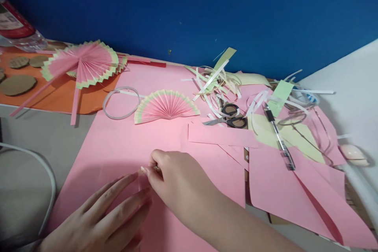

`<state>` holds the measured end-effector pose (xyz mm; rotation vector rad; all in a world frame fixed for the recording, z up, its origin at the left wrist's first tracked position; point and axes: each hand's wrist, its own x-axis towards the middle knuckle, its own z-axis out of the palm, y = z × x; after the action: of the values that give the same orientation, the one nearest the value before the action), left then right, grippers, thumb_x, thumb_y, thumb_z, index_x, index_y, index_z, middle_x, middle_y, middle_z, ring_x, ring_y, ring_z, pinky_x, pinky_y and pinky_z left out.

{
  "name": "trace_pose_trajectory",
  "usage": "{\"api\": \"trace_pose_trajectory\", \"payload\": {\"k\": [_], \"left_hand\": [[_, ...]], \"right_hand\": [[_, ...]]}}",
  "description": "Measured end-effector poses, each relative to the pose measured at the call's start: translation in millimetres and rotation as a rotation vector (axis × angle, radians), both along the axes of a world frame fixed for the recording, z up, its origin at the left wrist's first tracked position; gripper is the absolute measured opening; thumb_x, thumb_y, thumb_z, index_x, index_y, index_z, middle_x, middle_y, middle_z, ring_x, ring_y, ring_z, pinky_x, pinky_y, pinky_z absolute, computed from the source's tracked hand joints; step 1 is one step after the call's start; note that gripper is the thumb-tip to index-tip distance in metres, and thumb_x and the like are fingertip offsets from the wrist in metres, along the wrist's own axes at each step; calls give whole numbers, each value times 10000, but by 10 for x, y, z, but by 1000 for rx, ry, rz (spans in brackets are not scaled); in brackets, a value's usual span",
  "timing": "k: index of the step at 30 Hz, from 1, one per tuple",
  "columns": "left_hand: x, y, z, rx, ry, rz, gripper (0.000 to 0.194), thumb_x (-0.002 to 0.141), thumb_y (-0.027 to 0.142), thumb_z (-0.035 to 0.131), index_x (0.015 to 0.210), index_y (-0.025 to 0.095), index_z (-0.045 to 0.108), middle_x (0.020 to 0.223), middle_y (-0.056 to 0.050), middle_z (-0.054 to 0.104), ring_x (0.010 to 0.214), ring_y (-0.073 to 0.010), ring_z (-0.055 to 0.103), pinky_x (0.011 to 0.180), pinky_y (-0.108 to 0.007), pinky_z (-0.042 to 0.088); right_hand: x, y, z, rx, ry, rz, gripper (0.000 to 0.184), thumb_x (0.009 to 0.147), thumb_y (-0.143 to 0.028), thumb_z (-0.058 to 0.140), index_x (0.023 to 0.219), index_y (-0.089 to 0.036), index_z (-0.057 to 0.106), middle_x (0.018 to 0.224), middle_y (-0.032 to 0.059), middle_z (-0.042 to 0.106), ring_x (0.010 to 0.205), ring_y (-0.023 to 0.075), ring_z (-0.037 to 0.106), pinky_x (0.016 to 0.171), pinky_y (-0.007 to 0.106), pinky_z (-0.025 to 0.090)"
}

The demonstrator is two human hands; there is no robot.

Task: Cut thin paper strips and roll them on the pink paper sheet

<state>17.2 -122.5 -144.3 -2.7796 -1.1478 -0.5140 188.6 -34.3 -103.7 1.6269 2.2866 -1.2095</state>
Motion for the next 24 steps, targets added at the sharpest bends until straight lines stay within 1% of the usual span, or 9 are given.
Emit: {"api": "trace_pose_trajectory", "payload": {"k": [4,6,9,12,17,24], "left_hand": [[-9,6,-23,-17,19,14,284,808,376,571,1052,259,658,1152,29,607,1085,-271,519,977,-426,338],[-10,8,-52,20,-15,11,266,815,362,564,1046,267,655,1158,27,601,1086,-250,506,1017,-423,301],[-9,12,-86,36,-28,7,255,820,354,556,1029,249,659,1158,12,593,1093,-220,501,1062,-403,264],[-7,10,-74,21,0,1,276,821,376,554,1051,257,650,1170,15,585,1096,-230,508,1059,-408,279],[-5,-11,-18,-13,16,9,266,813,385,565,1035,267,653,1168,28,592,1093,-235,508,1044,-412,296],[5,2,10,-12,20,-2,276,823,405,554,1041,265,650,1140,35,602,1067,-241,518,967,-419,348]], "right_hand": [[11,-9,-16,-8,3,-1,199,872,-282,448,690,-213,486,602,-49,577,523,98,476,486,232,272],[17,-16,-21,0,9,2,209,874,-294,447,686,-212,483,599,-47,577,526,99,478,489,231,274],[18,-22,-20,3,13,4,210,874,-297,446,688,-209,485,602,-42,579,528,101,481,493,232,275],[14,-20,-9,1,14,1,189,877,-270,437,709,-210,500,614,-36,587,533,103,488,500,233,279],[15,-20,1,-12,25,-2,185,872,-244,432,704,-205,499,636,-25,602,560,109,512,515,235,292],[11,-19,8,-20,23,4,195,875,-239,422,688,-209,467,625,-45,589,544,101,499,506,230,294]]}}
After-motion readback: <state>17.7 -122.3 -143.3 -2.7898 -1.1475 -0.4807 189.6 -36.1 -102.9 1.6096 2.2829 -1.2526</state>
